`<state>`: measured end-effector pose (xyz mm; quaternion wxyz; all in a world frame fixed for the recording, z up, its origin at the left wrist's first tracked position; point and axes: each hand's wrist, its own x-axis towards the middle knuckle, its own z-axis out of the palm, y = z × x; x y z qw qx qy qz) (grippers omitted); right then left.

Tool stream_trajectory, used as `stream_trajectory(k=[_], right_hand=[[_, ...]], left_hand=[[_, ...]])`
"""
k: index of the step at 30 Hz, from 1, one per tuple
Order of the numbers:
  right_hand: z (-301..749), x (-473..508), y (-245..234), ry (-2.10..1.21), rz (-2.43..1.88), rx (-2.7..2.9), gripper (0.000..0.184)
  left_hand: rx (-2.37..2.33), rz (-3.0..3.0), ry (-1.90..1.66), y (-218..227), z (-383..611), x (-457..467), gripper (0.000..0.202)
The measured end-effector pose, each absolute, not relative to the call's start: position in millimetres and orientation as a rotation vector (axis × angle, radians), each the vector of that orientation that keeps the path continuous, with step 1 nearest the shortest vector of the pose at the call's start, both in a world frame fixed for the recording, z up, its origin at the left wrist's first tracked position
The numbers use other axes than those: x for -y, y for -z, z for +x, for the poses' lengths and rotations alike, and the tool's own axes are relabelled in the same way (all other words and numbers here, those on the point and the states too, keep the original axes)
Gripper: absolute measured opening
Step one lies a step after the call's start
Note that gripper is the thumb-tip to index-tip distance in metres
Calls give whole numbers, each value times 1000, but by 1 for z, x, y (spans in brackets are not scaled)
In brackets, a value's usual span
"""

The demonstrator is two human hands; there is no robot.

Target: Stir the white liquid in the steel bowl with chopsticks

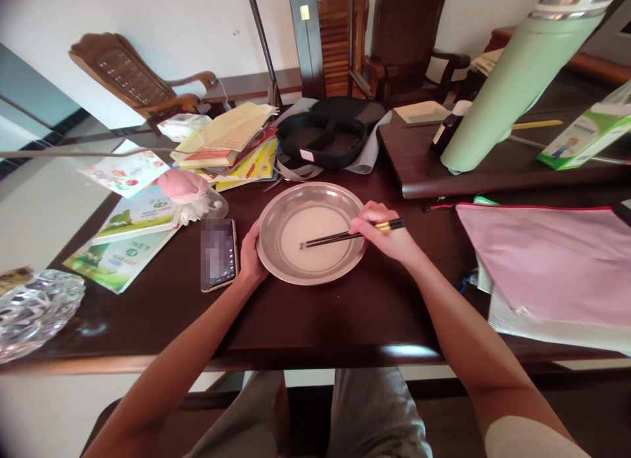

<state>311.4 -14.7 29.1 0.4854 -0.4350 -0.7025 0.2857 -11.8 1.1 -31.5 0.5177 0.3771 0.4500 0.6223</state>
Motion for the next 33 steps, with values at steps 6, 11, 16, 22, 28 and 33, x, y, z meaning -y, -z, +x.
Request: stream_trajectory(k=[6,11,16,22,28,33], right_hand=[[318,12,-31,-554,-1117,1606,61],[323,13,-32,-713,-997,1549,66],[307,14,-26,-637,-1095,1761,46],[322,13,-33,-585,-1105,1504,67],[308,17,-35,-721,-1098,1673,70],[310,14,-35,-593,-1183,1638,70]], left_hand=[[-1069,922,-1490,32,-12,-1,52],[-1075,907,-1488,29,-12,0,51],[-1100,926,-1493,28,-12,0,51],[-1089,920,-1484,32,-13,-1,51],[-1100,924,-1484,32,-13,-1,50],[-1101,908,-1488,30,-13,0,51]])
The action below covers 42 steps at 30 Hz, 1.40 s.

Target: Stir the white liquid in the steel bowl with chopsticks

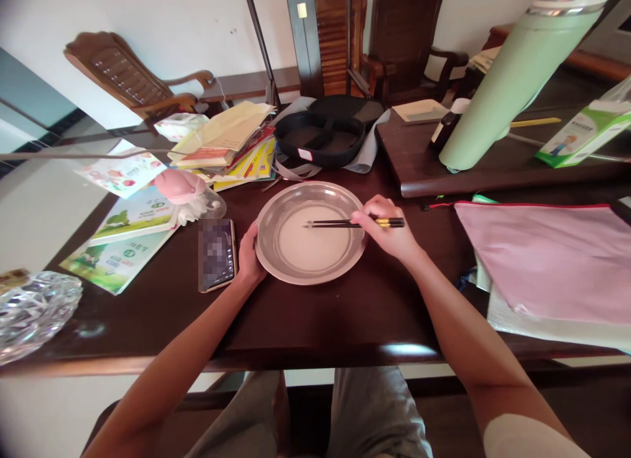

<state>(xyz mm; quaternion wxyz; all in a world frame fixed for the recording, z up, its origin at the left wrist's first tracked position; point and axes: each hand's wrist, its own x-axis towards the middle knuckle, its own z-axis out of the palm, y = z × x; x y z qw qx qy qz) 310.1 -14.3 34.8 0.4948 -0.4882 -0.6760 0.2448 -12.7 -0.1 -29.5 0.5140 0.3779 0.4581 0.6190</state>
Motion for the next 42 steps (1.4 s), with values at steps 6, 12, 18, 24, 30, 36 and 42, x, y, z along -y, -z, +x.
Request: stream_trajectory(k=[6,12,18,24,30,36,42], right_hand=[[319,15,-35,-691,-1043,1528,71],[306,14,-29,-622,-1138,1729,56],[323,14,-33,-668,-1048,1479,66],[305,16,-30,-708,-1092,1697,63],[320,15,-37,-606,-1128,1570,69],[311,17,-32,-721,-1058,1676,66],[312,13,-28,-556,-1153,1679,54]], left_hand=[[-1089,895,-1491,30,-12,0,50],[-1113,932,-1494,27,-11,1,49],[-1096,916,-1485,29,-11,1,51],[-1104,927,-1488,28,-12,1,50],[-1109,936,-1496,25,-10,2,47],[-1108,922,-1503,28,-10,0,45],[-1106,934,-1491,27,-11,1,46]])
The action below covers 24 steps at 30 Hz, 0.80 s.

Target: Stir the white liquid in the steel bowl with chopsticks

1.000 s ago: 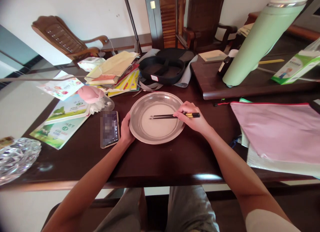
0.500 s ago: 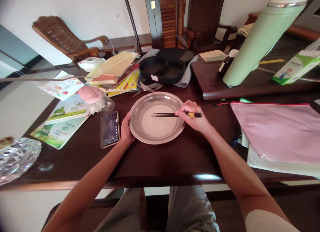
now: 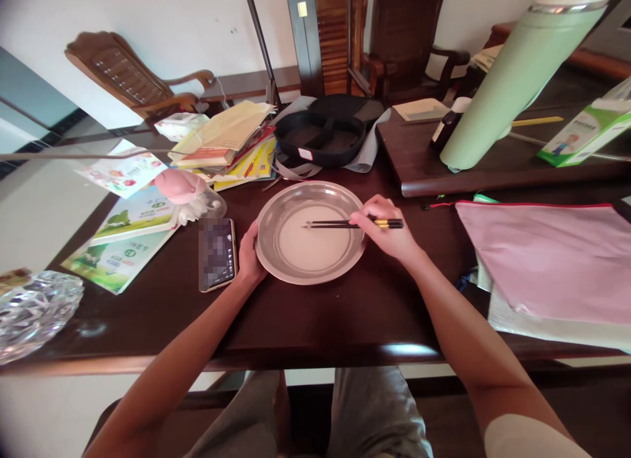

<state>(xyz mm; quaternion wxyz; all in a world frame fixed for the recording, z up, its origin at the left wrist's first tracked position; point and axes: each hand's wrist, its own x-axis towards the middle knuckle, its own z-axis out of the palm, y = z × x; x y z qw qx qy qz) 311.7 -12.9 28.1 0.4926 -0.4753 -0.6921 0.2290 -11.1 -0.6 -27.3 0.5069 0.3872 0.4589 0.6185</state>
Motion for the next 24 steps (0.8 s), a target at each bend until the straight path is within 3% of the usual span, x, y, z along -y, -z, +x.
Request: stream_trajectory(k=[5,12,17,24], right_hand=[[320,14,-32,-676,-1064,1538,69],[303,16,-31,-627,-1127,1747,60],[320,15,-35,-671,-1077,1550,70],[304,17,-29,-667,-1078,1784,54]], left_hand=[[-1106,926,-1494,25,-10,2,46],[-1107,908,-1489,28,-12,0,50],[-1097,901,-1478,29,-12,0,51],[-1101,937,-1492,26,-12,2,47]])
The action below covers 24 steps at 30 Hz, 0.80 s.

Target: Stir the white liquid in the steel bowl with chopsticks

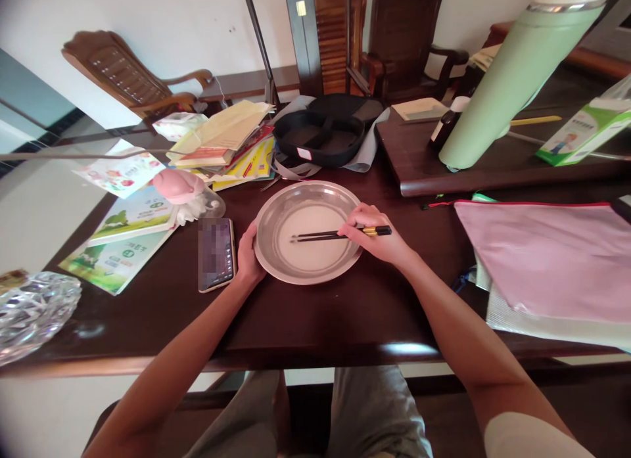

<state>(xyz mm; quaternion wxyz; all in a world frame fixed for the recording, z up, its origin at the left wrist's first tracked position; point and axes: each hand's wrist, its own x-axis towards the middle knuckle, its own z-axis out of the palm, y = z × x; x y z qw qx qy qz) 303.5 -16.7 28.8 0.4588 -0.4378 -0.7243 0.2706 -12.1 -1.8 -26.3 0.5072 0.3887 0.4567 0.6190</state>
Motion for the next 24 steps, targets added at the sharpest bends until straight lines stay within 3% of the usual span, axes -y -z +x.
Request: stream_trajectory(k=[7,13,19,24], right_hand=[[319,15,-32,-715,-985,1552,64],[307,14,-26,-671,-1078,1794,62],[324,13,-33,-684,-1042,1515,66],[307,17,-30,-719,-1019,1753,63]], left_hand=[[-1100,906,-1487,27,-11,1,49],[-1110,907,-1505,25,-10,2,49],[-1101,896,-1503,26,-10,1,48],[-1103,904,-1500,28,-12,0,49]])
